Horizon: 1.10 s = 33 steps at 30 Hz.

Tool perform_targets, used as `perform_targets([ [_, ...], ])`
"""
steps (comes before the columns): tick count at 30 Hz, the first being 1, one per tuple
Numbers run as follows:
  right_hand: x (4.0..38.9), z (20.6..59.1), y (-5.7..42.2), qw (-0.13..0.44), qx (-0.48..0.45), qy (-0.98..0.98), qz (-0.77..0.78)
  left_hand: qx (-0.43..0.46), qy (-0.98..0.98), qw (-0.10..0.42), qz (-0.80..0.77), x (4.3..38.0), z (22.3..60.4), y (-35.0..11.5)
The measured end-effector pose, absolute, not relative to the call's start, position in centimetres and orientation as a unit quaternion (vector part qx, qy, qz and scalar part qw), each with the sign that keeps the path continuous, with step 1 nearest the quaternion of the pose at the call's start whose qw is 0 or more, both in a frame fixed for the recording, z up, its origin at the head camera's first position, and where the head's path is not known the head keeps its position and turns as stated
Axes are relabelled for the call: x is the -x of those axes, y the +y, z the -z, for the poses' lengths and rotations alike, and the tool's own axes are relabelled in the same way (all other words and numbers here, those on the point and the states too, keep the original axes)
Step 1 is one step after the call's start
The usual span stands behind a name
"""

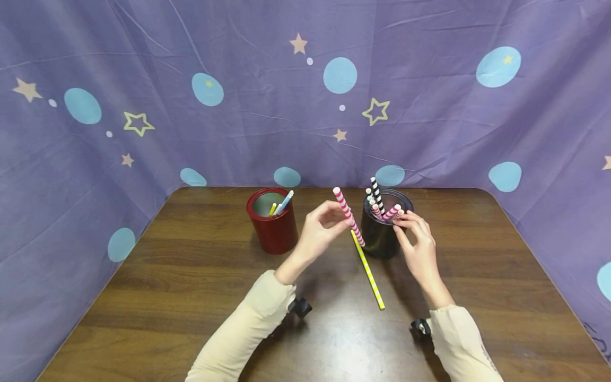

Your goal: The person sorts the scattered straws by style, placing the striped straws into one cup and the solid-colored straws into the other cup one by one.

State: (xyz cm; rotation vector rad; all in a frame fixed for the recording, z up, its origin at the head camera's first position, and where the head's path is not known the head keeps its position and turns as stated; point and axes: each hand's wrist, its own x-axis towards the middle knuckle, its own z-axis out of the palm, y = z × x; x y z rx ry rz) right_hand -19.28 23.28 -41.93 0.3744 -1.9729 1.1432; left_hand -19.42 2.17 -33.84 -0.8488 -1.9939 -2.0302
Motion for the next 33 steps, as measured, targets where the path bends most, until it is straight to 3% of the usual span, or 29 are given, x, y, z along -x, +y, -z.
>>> perform_targets([
  [13,19.2,41.9,23.4,0.392,-0.147,-0.789,-0.450,0.292,-0.621,0.143,0.714,20.5,33.6,2.5],
  [33,17.4,39.2,21.6,0.406,-0.151,-0.782,-0.448,0.277,-0.571,0.176,0.753,20.5,31.8,3.7],
])
